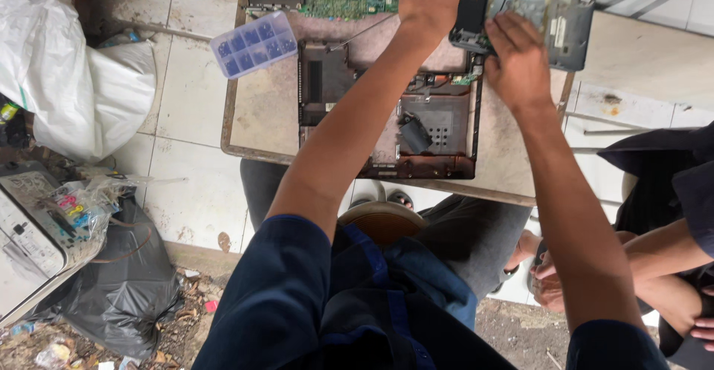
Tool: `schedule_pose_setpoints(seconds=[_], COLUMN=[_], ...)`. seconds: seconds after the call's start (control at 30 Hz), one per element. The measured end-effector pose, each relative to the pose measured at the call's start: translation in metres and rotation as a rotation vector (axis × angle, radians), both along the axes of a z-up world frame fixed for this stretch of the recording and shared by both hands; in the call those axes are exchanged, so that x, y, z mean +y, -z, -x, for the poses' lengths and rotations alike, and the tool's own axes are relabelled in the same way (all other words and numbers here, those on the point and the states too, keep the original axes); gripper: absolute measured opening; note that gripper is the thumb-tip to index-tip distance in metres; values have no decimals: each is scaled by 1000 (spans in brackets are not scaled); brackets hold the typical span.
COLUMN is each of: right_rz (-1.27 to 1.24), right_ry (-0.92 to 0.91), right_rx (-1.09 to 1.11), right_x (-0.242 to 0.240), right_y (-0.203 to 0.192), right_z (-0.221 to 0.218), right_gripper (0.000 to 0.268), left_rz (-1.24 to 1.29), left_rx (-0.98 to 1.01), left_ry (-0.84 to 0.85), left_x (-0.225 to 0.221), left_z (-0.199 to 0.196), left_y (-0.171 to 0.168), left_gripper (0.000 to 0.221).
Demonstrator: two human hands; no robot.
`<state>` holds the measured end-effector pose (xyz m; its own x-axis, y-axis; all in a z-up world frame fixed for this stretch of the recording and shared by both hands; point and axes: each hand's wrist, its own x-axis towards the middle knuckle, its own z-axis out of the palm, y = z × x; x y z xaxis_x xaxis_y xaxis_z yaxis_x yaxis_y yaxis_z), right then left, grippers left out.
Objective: The person uses a screwdriver to remove screws from a disassembled electronic device on a table. They then use a brush to clean the interior components and continue adjusting parts with the screwdriver.
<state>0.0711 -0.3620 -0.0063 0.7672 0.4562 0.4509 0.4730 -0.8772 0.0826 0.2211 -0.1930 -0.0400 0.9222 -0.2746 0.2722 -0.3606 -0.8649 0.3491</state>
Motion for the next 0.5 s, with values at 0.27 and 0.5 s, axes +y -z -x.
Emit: schedule_pose_setpoints(seconds=[0.27, 0.5], right_rz=[-270, -219], right_ry=[-112, -125], right_rx=[-108, -167], right_x=[-6, -18], right_y=[17, -8], right_z=[6, 16], right_gripper=[51, 44], left_rz=[104, -43], left_rx=[-65, 126], left_ry=[77, 213], left_x=[-3, 12], left_z=[-38, -31], left_y=[27, -8], left_gripper=[39, 38])
